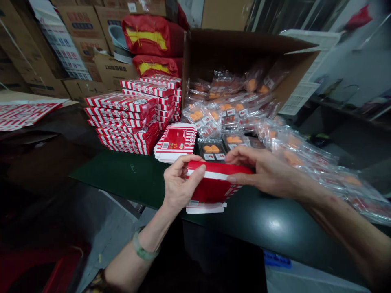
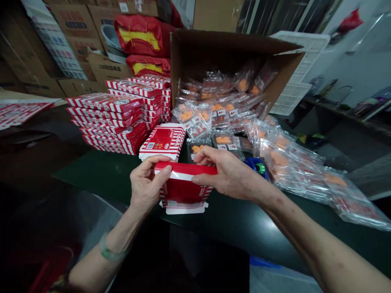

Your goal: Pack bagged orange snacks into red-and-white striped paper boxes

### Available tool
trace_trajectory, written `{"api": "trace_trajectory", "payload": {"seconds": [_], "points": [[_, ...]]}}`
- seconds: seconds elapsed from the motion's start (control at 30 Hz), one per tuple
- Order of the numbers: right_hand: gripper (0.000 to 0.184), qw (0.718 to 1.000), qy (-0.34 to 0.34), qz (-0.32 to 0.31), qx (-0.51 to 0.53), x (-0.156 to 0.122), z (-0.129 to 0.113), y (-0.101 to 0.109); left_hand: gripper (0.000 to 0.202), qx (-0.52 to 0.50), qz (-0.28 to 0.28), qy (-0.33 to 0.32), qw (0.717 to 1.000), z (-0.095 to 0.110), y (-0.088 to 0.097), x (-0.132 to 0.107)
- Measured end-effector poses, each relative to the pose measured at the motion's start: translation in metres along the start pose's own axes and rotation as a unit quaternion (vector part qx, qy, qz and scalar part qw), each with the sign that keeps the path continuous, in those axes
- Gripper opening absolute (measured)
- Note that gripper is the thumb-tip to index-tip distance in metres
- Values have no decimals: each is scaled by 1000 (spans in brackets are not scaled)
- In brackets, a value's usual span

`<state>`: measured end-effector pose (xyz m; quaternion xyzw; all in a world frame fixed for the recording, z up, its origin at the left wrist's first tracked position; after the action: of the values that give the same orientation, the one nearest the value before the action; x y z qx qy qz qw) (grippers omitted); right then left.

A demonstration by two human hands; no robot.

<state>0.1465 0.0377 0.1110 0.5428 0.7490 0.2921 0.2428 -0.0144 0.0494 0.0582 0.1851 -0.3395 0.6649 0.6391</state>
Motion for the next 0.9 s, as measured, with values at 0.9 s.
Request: {"api": "trace_trajectory", "payload": {"seconds": [0.9], "points": [[40,953,122,27,-276,-11,-25,-18,16,13,-32,-48,998,-4,6,8]]}}
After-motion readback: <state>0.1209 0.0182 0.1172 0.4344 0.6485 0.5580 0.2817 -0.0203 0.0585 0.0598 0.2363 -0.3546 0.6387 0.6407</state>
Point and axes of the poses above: each hand's wrist, its own x-axis towards the middle knuckle, its own y-axis out of the back of the hand, z = x × y, the point moved 8 cm from there along x, towards the middle knuckle, and after that the axes turned 12 degrees about -y, right-handed, at the moved point
